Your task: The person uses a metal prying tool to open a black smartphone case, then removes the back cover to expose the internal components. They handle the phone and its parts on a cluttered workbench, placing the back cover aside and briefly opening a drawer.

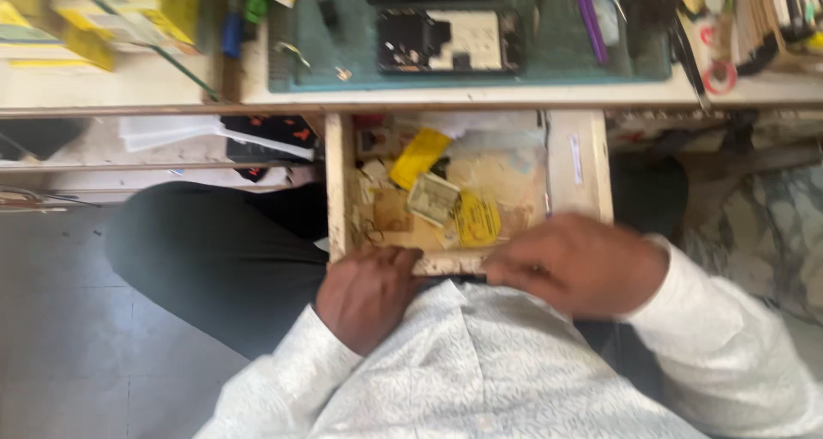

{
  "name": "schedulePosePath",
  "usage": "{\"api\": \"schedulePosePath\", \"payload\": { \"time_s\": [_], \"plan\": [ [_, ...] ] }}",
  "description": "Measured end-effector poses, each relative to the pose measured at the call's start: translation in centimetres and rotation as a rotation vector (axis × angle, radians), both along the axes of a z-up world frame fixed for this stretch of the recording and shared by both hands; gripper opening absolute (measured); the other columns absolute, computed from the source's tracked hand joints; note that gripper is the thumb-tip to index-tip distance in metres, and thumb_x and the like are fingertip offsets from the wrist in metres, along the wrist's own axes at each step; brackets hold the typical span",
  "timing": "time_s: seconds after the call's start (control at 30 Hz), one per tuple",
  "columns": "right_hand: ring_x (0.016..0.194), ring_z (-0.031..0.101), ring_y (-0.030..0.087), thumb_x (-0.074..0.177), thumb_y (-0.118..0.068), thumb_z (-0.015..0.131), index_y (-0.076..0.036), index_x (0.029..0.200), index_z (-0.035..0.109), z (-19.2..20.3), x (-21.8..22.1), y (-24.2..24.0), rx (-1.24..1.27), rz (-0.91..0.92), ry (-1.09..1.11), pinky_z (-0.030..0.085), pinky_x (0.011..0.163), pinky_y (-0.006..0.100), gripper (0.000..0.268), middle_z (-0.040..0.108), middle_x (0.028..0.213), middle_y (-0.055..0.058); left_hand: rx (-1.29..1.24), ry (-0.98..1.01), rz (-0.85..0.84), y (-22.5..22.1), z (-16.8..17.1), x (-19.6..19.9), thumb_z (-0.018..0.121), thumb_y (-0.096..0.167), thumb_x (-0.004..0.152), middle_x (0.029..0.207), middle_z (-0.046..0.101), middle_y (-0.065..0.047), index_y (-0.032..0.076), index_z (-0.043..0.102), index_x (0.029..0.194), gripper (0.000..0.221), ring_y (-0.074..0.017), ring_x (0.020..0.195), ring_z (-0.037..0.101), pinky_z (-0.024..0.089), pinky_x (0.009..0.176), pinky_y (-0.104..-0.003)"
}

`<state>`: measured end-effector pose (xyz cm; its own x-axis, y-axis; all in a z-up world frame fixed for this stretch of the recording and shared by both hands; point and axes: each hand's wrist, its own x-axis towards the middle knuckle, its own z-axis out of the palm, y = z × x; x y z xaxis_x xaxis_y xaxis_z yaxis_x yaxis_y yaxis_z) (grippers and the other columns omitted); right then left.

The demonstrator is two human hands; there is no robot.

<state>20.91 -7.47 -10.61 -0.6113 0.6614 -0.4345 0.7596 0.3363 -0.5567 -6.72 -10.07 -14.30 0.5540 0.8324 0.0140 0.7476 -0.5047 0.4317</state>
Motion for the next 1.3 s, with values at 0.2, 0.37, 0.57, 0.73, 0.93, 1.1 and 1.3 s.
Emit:
{"api": "schedulePosePath", "payload": {
  "time_s": [0.2,0.37,0.57,0.73,0.93,1.1,1.3],
  "plan": [
    [0.116,0.058,0.027,0.076,-0.012,0.065,-0.016,0.115,0.074,-7.4,-5.9,9.0,0.658,0.378,-0.059,0.054,0.093,0.045,0.040,0.066,0.122,0.007,0.001,-0.067,-0.021,-0.2,-1.4,-0.4,0.075,0.033,0.087,0.087,0.076,-0.015,0.002,0.073,0.106,0.036,-0.0295,0.077,0.073,0.057,0.071,-0.040],
    [0.103,0.065,0.025,0.087,-0.026,0.071,-0.012,0.100,0.073,-10.8,-4.5,11.2,0.591,0.251,0.102,0.057,0.086,0.042,0.020,0.069,0.109,0.008,0.125,-0.162,0.023,-0.2,-1.9,-0.6,0.074,0.030,0.085,0.090,0.076,-0.013,0.004,0.074,0.104,0.033,-0.0296,0.081,0.073,0.057,0.074,-0.041],
    [0.084,0.070,0.027,0.098,-0.038,0.069,-0.009,0.100,0.071,-9.4,-1.9,10.2,0.514,-0.175,0.213,0.057,0.074,0.042,0.030,0.071,0.095,0.009,-0.056,-0.075,0.005,0.0,-2.2,-0.5,0.074,0.034,0.090,0.087,0.076,-0.013,0.005,0.074,0.103,0.032,-0.0286,0.079,0.073,0.057,0.074,-0.041],
    [0.104,0.067,0.032,0.083,-0.042,0.075,-0.009,0.115,0.074,-10.0,-2.3,8.9,0.534,0.319,0.363,0.052,0.085,0.046,0.046,0.072,0.116,0.010,0.003,-0.073,0.026,-0.1,-1.5,-0.3,0.076,0.035,0.086,0.086,0.075,-0.014,0.004,0.074,0.103,0.035,-0.0289,0.076,0.073,0.056,0.071,-0.041],
    [0.115,0.066,0.029,0.099,-0.025,0.065,-0.017,0.120,0.068,-9.5,2.1,9.9,0.534,-0.231,-0.098,0.051,0.105,0.044,0.023,0.070,0.125,0.009,-0.105,-0.005,0.028,0.2,0.5,0.2,0.073,0.042,0.089,0.076,0.072,-0.012,0.006,0.073,0.092,0.037,-0.0281,0.068,0.070,0.057,0.069,-0.042],
    [0.124,0.059,0.040,0.093,-0.037,0.069,-0.007,0.140,0.050,-11.6,2.5,10.9,0.603,-0.297,-0.223,0.043,0.109,0.050,0.059,0.063,0.131,0.023,-0.454,0.210,-0.026,2.8,2.5,0.6,0.052,0.056,0.100,0.071,0.069,-0.009,0.011,0.071,0.095,0.049,-0.0232,0.065,0.071,0.062,0.069,-0.040],
    [0.137,0.045,0.048,0.096,-0.041,0.065,-0.005,0.151,0.041,-17.8,2.5,16.5,0.455,-0.338,-0.231,0.034,0.114,0.053,0.069,0.045,0.150,0.031,-0.268,0.452,-0.080,9.7,-0.3,2.6,0.052,0.058,0.098,0.106,0.072,-0.015,0.013,0.072,0.115,0.052,-0.0318,0.098,0.071,0.058,0.085,-0.048]
  ]
}}
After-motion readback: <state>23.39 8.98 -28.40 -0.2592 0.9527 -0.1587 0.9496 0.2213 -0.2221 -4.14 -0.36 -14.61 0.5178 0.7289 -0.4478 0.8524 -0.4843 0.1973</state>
